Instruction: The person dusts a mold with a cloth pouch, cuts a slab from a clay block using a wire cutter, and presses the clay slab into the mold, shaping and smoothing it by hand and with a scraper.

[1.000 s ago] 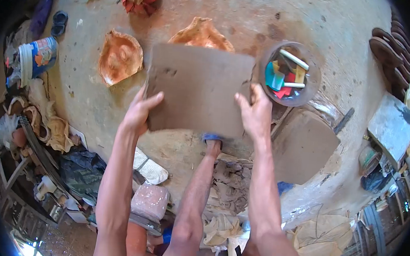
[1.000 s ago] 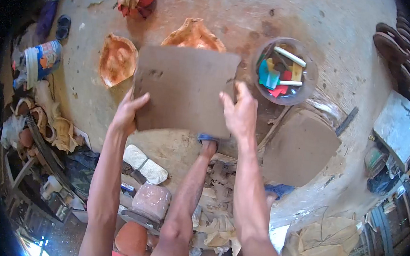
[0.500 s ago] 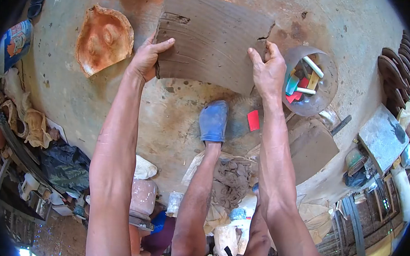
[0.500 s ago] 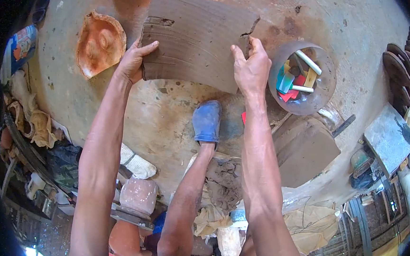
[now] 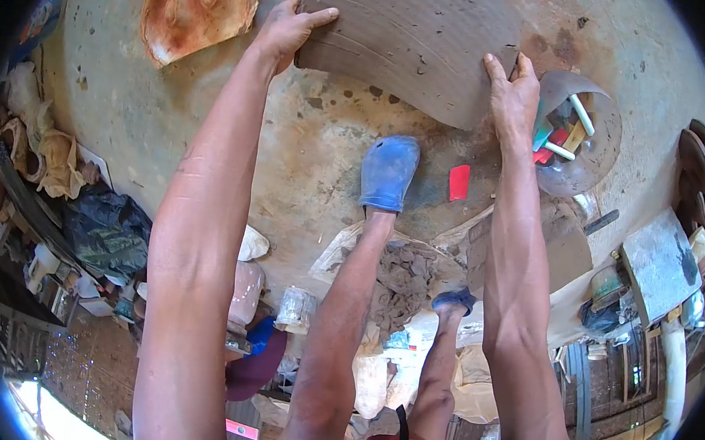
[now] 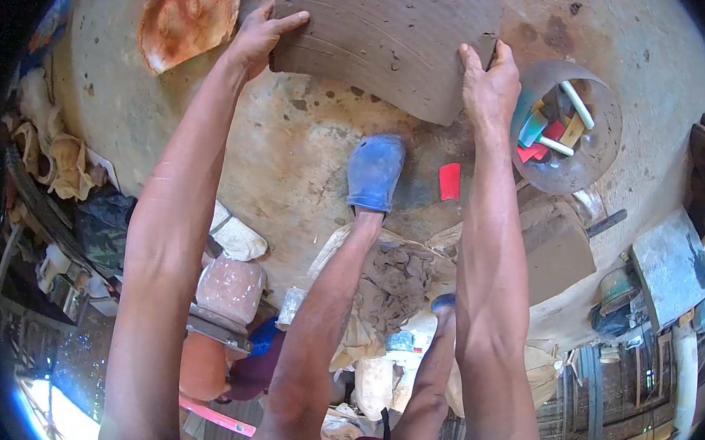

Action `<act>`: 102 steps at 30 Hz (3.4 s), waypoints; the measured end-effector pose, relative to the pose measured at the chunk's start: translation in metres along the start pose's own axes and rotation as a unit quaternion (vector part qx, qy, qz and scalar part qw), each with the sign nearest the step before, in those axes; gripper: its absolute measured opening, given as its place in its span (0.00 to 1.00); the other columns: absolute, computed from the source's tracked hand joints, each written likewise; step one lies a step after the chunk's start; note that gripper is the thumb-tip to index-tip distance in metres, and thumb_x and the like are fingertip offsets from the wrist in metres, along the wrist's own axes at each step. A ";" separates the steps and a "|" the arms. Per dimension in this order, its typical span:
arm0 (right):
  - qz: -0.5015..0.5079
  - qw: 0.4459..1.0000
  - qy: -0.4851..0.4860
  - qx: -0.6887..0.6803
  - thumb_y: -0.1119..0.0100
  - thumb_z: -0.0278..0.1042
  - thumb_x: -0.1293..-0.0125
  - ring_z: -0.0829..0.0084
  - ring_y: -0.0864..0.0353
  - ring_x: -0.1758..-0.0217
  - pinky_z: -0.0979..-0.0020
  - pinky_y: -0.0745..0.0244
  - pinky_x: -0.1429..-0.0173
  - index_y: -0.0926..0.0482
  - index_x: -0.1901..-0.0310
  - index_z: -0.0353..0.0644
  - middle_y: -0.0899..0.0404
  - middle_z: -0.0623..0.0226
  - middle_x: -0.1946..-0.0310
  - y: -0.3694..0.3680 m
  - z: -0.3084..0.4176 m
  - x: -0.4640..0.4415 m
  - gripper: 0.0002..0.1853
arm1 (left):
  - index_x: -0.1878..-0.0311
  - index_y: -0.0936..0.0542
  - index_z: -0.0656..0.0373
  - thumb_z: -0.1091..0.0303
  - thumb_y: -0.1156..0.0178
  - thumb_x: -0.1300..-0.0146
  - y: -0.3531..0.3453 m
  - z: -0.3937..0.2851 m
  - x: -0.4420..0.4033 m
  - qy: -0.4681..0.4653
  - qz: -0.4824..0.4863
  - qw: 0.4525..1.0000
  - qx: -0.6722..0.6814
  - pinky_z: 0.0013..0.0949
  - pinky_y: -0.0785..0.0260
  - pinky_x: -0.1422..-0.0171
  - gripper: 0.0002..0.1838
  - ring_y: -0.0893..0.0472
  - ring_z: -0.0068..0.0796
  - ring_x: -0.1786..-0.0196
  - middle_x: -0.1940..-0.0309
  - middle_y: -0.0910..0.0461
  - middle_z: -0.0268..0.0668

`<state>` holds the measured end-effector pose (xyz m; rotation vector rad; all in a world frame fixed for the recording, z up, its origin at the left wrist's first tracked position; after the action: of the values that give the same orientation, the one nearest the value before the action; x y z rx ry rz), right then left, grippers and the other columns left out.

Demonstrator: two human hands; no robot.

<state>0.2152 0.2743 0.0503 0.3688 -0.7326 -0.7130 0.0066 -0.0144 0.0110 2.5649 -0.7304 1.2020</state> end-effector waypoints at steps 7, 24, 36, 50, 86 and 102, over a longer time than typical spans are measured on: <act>-0.041 0.986 0.048 0.156 0.19 0.50 0.40 0.45 0.20 0.29 0.55 0.26 0.25 0.35 0.22 0.28 0.22 0.35 0.32 -0.015 -0.006 0.023 0.52 | 0.25 0.20 0.41 0.28 0.21 0.54 0.018 -0.018 0.016 -0.034 -0.199 0.844 -0.496 0.51 0.25 0.26 0.52 0.15 0.49 0.34 0.34 0.16 0.53; -0.027 0.937 0.034 0.346 0.27 0.37 0.33 0.46 0.14 0.50 0.49 0.16 0.47 0.17 0.45 0.40 0.16 0.51 0.55 0.019 -0.197 0.194 0.18 | 0.17 0.33 0.56 0.68 0.28 0.28 -0.059 0.049 0.186 -0.146 -0.254 0.919 -0.263 0.30 0.24 0.45 0.39 0.18 0.25 0.50 0.45 0.16 0.41; -0.182 0.946 0.119 0.239 0.38 0.32 0.30 0.50 0.11 0.63 0.50 0.18 0.58 0.10 0.57 0.44 0.13 0.53 0.67 0.161 -0.043 0.057 0.08 | 0.17 0.32 0.56 0.74 0.33 0.27 -0.159 0.079 0.268 -0.016 -0.015 0.984 -0.175 0.32 0.24 0.40 0.36 0.19 0.26 0.48 0.45 0.17 0.39; -0.174 0.977 0.044 0.114 0.34 0.32 0.30 0.65 0.12 0.66 0.61 0.19 0.57 0.14 0.58 0.36 0.13 0.58 0.68 0.262 -0.059 0.111 0.08 | 0.25 0.23 0.61 0.70 0.33 0.28 -0.239 0.034 0.334 0.023 0.082 0.961 -0.263 0.38 0.22 0.36 0.28 0.15 0.32 0.42 0.43 0.14 0.42; 0.085 0.880 0.351 0.309 0.37 0.33 0.41 0.61 0.19 0.45 0.56 0.24 0.44 0.13 0.46 0.35 0.19 0.63 0.57 0.237 -0.206 0.375 0.21 | 0.26 0.29 0.62 0.10 0.49 0.41 -0.410 0.275 0.443 0.291 0.072 0.766 0.569 0.53 0.39 0.17 0.62 0.27 0.47 0.24 0.25 0.28 0.48; 0.049 0.886 0.338 0.313 0.37 0.27 0.43 0.52 0.20 0.45 0.48 0.23 0.45 0.14 0.44 0.34 0.19 0.56 0.57 0.288 -0.234 0.326 0.23 | 0.32 0.28 0.57 0.09 0.47 0.43 -0.457 0.324 0.447 0.217 0.244 0.598 0.732 0.51 0.38 0.19 0.57 0.28 0.50 0.26 0.27 0.29 0.52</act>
<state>0.6863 0.2642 0.1983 1.1034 -0.2838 -0.1913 0.7009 0.0944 0.1519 2.5717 -0.2171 3.6595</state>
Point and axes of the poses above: each hand's wrist, its own x-axis away from the middle knuckle, its own y-axis out of the back of the hand, z = x × y, the point moved 4 cm from there along -x, towards the middle knuckle
